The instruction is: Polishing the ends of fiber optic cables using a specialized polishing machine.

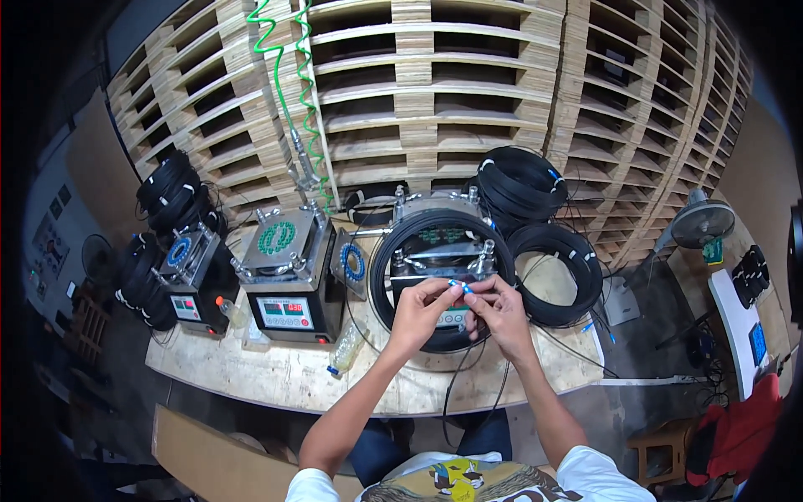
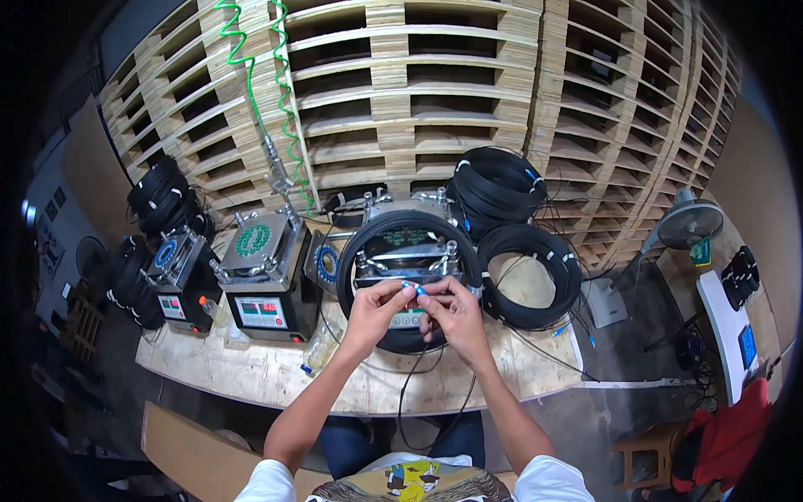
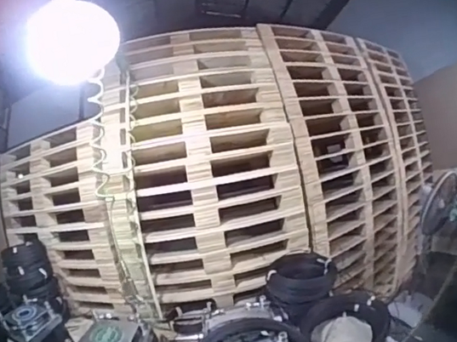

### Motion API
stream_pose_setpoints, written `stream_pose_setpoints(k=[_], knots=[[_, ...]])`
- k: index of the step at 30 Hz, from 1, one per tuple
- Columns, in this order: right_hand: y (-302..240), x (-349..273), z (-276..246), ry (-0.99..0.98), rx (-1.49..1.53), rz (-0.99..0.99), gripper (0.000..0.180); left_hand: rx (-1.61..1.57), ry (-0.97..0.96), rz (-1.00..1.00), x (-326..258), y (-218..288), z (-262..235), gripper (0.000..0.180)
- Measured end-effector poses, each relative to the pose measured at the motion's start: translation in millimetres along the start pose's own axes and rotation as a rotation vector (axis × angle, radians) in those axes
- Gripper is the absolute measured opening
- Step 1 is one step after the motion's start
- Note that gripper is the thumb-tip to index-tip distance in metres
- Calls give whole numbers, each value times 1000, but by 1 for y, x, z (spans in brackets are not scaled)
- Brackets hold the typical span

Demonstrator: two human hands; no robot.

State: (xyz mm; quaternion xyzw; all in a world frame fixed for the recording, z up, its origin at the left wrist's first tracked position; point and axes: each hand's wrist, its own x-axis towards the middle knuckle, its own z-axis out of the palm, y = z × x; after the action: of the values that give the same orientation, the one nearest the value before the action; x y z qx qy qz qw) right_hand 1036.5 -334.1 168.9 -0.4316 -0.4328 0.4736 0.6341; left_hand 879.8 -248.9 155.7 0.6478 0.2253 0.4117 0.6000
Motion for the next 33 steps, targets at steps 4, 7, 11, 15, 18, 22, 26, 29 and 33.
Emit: stream_pose_setpoints(k=[4,7,11,15,18,22,26,29,33], knots=[[-15,7,-27,34,-66,-64,19,-274,135,-151,17,23,-14,29],[-36,31,-69,111,-348,-220,22,48,132,-198,42,50,-50,30],[-52,103,-90,48,-420,-310,21,377,138,-70,93,46,-87,33],[-66,177,-89,-60,-749,-321,18,373,364,37,140,23,-90,23],[-67,220,-82,-151,-934,-348,16,467,359,143,167,2,-103,20],[-65,261,-79,-330,-1022,-254,21,576,372,194,180,-8,-93,14],[-64,272,-78,-418,-1168,-291,22,707,392,169,177,1,-71,19],[-71,268,-63,-527,-1339,-206,18,732,414,195,171,9,-68,18],[-61,275,-59,-608,-1508,-253,18,848,435,341,173,-7,-74,20]])
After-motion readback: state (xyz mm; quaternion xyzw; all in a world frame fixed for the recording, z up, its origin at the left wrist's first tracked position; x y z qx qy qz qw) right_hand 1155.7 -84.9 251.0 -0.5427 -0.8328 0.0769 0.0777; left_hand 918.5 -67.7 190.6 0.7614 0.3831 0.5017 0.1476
